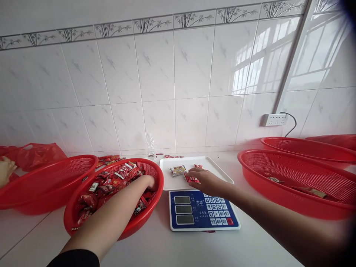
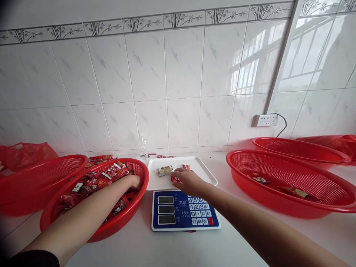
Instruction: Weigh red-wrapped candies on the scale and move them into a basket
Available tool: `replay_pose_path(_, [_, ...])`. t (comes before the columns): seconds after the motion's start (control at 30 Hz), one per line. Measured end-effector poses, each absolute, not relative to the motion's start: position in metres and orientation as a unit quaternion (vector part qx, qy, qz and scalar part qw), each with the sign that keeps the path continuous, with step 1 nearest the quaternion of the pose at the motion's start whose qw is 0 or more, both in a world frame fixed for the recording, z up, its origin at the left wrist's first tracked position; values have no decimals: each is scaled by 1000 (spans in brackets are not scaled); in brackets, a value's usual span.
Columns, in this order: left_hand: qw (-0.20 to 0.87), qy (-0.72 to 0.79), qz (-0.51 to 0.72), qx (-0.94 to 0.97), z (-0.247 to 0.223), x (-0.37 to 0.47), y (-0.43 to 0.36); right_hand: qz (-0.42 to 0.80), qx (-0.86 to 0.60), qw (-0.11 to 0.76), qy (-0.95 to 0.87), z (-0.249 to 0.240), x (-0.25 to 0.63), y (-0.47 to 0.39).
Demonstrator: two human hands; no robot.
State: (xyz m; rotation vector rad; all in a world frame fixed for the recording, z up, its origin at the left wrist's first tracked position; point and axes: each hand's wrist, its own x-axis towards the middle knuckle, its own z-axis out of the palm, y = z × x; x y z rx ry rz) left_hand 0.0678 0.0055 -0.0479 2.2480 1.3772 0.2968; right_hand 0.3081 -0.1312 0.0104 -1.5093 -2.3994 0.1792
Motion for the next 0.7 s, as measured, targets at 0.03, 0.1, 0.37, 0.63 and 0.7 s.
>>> replay_pose_path(0.03, [233, 515, 74, 822, -46, 68, 6, 65, -527, 148, -834, 10, 309, -132])
replay_pose_path(0.1, [211, 537, 6, 817, -40, 67, 5, 68, -530, 146, -833, 11, 312, -133])
replay_pose_path(0.37, [120, 558, -28, 820, 16, 49, -12, 50, -540, 147, -827, 13, 323, -134])
replay_pose_path(0.63, [137, 565, 115, 806, 66, 48, -12, 24, -552, 157, -819, 15, 325, -133])
replay_pose_path(0.7, [207, 534, 146, 807, 68, 60, -16, 20, -551, 154, -820, 15, 324, -133])
